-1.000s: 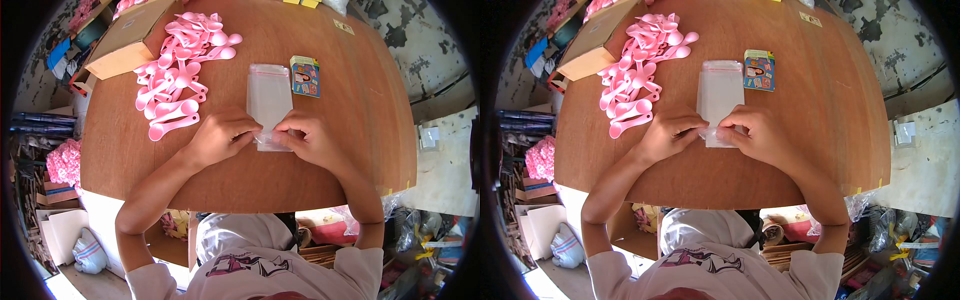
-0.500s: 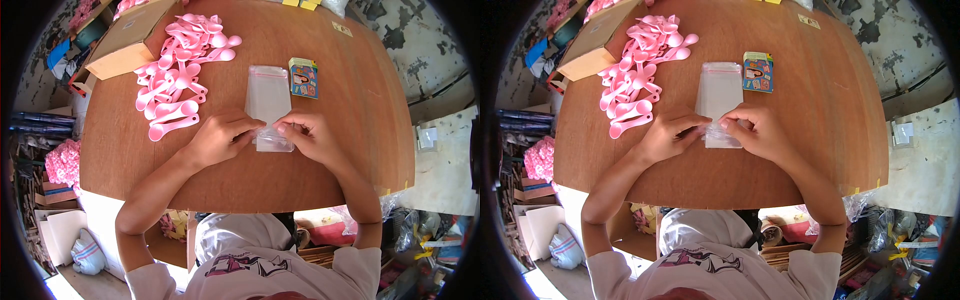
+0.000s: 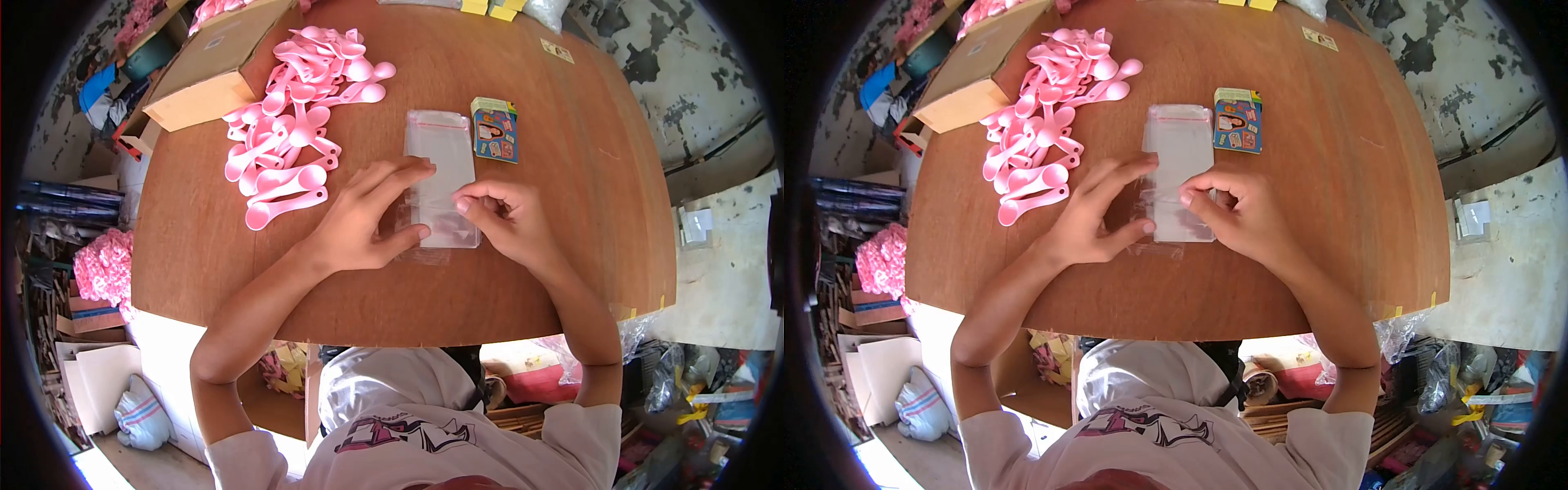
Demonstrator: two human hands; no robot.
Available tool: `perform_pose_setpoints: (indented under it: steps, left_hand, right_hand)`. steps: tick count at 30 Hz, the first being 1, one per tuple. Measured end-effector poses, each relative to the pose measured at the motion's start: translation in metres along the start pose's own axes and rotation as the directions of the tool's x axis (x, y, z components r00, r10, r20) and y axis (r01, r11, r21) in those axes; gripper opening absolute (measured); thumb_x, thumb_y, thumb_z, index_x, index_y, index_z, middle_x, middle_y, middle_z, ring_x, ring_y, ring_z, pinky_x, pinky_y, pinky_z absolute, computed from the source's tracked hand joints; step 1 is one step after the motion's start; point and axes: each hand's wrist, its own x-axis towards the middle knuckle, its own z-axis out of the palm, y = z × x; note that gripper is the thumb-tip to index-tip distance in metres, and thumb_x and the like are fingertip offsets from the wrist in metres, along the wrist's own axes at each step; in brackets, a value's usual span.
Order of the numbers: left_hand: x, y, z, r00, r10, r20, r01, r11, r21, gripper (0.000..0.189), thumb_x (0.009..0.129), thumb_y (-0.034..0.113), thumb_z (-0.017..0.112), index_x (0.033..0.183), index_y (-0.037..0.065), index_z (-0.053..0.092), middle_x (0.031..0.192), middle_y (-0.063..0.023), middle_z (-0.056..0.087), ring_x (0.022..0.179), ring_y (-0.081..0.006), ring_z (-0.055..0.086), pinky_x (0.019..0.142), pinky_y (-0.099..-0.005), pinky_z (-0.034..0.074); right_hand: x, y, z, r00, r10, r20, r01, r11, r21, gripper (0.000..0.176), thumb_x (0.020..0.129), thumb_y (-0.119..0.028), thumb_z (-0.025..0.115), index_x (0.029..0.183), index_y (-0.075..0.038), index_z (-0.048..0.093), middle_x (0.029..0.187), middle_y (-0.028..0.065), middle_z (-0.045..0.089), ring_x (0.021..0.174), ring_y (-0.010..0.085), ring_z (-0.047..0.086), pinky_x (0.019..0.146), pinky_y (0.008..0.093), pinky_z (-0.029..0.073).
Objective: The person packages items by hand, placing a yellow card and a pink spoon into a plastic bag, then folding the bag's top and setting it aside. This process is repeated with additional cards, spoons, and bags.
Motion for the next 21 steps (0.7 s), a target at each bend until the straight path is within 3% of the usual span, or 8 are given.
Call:
perform_pose_setpoints:
  steps: [5, 7, 8, 9, 11, 16, 18, 21]
  left_hand:
    - [-0.002, -0.02, 0.003, 0.994, 0.099, 0.033, -0.1, 0.995, 0.015, 0.024, 0.081, 0.006, 0.072, 0.105, 0.003, 0.069, 0.112, -0.015, 0.066, 0.099, -0.0263, 0.066, 0.087, -0.0377, 0.05]
    - [-0.004, -0.008, 0.003, 0.953, -0.302, -0.017, 0.281, 0.904, -0.323, 0.01, 0.088, 0.003, 0.068, 0.096, 0.001, 0.072, 0.1, -0.0109, 0.072, 0.089, -0.0154, 0.068, 0.081, -0.0305, 0.053]
    - [-0.006, -0.008, 0.002, 0.891, -0.451, 0.054, 0.429, 0.795, -0.429, 0.013, 0.091, 0.007, 0.067, 0.1, -0.001, 0.071, 0.098, -0.0076, 0.073, 0.089, -0.0092, 0.066, 0.076, -0.0253, 0.054]
    - [-0.006, -0.008, 0.002, 0.893, -0.446, 0.053, 0.423, 0.795, -0.434, 0.013, 0.091, 0.007, 0.067, 0.1, -0.001, 0.071, 0.098, -0.0076, 0.073, 0.089, -0.0092, 0.066, 0.076, -0.0253, 0.054]
    - [-0.003, -0.006, 0.001, 0.895, -0.445, -0.037, 0.36, 0.768, -0.53, 0.015, 0.092, 0.008, 0.067, 0.103, -0.002, 0.07, 0.1, -0.007, 0.073, 0.092, -0.0099, 0.066, 0.08, -0.0265, 0.054]
    - [-0.003, -0.008, -0.005, 0.905, -0.416, -0.086, 0.303, 0.774, -0.556, 0.017, 0.093, 0.008, 0.065, 0.107, -0.001, 0.07, 0.101, -0.0084, 0.072, 0.094, -0.0111, 0.066, 0.086, -0.0271, 0.053]
    - [-0.003, -0.008, -0.007, 0.871, -0.488, -0.062, 0.334, 0.679, -0.654, 0.018, 0.093, 0.007, 0.065, 0.109, 0.0, 0.069, 0.101, -0.0085, 0.072, 0.092, -0.0111, 0.066, 0.086, -0.0275, 0.053]
    - [-0.002, -0.007, -0.008, 0.863, -0.494, -0.105, 0.333, 0.712, -0.618, 0.021, 0.092, 0.006, 0.066, 0.113, 0.0, 0.068, 0.1, -0.0086, 0.073, 0.09, -0.01, 0.066, 0.084, -0.0264, 0.054]
  right_hand:
    - [0.006, -0.004, -0.011, 0.993, -0.063, 0.102, 0.07, 0.995, -0.069, 0.015, 0.087, -0.016, 0.071, 0.096, -0.004, 0.072, 0.081, 0.0025, 0.065, 0.053, 0.0073, 0.047, 0.048, 0.0244, 0.036]
    - [0.018, 0.007, -0.018, 0.921, -0.319, -0.222, 0.185, 0.862, -0.472, 0.018, 0.085, -0.017, 0.072, 0.099, -0.006, 0.071, 0.091, 0.007, 0.067, 0.065, 0.0193, 0.061, 0.055, 0.0318, 0.047]
    - [0.02, 0.004, -0.025, 0.927, -0.292, -0.237, 0.104, 0.804, -0.586, 0.019, 0.083, -0.018, 0.073, 0.099, -0.009, 0.072, 0.098, 0.0097, 0.067, 0.077, 0.0288, 0.065, 0.063, 0.0373, 0.052]
    - [0.022, 0.009, -0.031, 0.926, -0.294, -0.236, 0.103, 0.8, -0.591, 0.019, 0.083, -0.018, 0.073, 0.099, -0.009, 0.072, 0.098, 0.0097, 0.067, 0.077, 0.0288, 0.065, 0.063, 0.0373, 0.052]
    - [0.025, 0.02, -0.038, 0.914, -0.374, -0.156, 0.112, 0.603, -0.79, 0.02, 0.082, -0.017, 0.073, 0.101, -0.01, 0.072, 0.1, 0.0074, 0.068, 0.074, 0.0271, 0.064, 0.064, 0.0362, 0.052]
    - [0.023, 0.019, -0.043, 0.94, -0.296, -0.169, 0.087, 0.689, -0.719, 0.017, 0.082, -0.014, 0.073, 0.098, -0.01, 0.072, 0.099, 0.0058, 0.069, 0.077, 0.0268, 0.065, 0.066, 0.0362, 0.052]
    - [0.023, 0.019, -0.044, 0.95, -0.243, -0.193, 0.053, 0.739, -0.671, 0.016, 0.082, -0.013, 0.073, 0.097, -0.01, 0.073, 0.099, 0.0054, 0.069, 0.078, 0.0265, 0.065, 0.067, 0.0361, 0.052]
    - [0.022, 0.01, -0.041, 0.92, -0.269, -0.284, 0.034, 0.778, -0.627, 0.011, 0.085, -0.011, 0.072, 0.095, -0.007, 0.072, 0.089, 0.0043, 0.07, 0.07, 0.018, 0.065, 0.061, 0.0306, 0.051]
